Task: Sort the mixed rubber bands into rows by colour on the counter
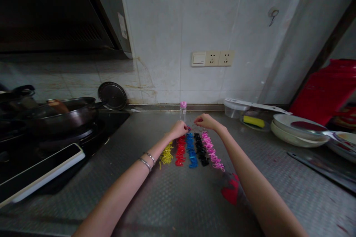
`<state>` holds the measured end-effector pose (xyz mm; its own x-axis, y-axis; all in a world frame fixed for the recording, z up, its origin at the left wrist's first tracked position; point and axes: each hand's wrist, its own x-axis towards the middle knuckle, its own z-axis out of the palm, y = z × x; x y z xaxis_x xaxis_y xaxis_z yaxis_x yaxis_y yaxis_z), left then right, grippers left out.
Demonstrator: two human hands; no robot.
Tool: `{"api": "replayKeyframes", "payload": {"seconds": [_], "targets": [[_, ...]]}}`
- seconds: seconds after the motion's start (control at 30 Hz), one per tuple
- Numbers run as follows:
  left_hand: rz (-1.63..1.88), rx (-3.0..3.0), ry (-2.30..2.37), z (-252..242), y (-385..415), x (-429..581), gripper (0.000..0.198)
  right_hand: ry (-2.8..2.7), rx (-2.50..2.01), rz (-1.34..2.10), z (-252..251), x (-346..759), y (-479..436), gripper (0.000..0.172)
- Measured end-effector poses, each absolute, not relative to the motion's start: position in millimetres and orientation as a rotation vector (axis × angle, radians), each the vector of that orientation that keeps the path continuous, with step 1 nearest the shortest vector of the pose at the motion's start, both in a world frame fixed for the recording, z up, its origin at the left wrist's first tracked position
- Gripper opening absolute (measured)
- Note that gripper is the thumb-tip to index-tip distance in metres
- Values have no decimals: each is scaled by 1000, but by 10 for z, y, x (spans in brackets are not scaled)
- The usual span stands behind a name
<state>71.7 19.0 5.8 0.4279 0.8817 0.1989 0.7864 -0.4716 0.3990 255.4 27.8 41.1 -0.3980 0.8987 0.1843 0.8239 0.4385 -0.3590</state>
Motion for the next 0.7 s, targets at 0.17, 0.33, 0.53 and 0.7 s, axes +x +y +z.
{"api": "replayKeyframes", "payload": {"seconds": [0.17,0.33,0.53,0.7], "targets": [[512,2479,1502,-26,166,785,21,-2365,-1477,255,323,2551,327,25],[584,2463,1455,-9,166,703,24,-2319,-1578,190,168,2486,381,29],[770,2355,1435,78,319,427,28,-2343,-1619,197,55,2364,360,28],[857,2267,1492,115,483,145,28,-2399,-1577,243,36,2345,342,22]]}}
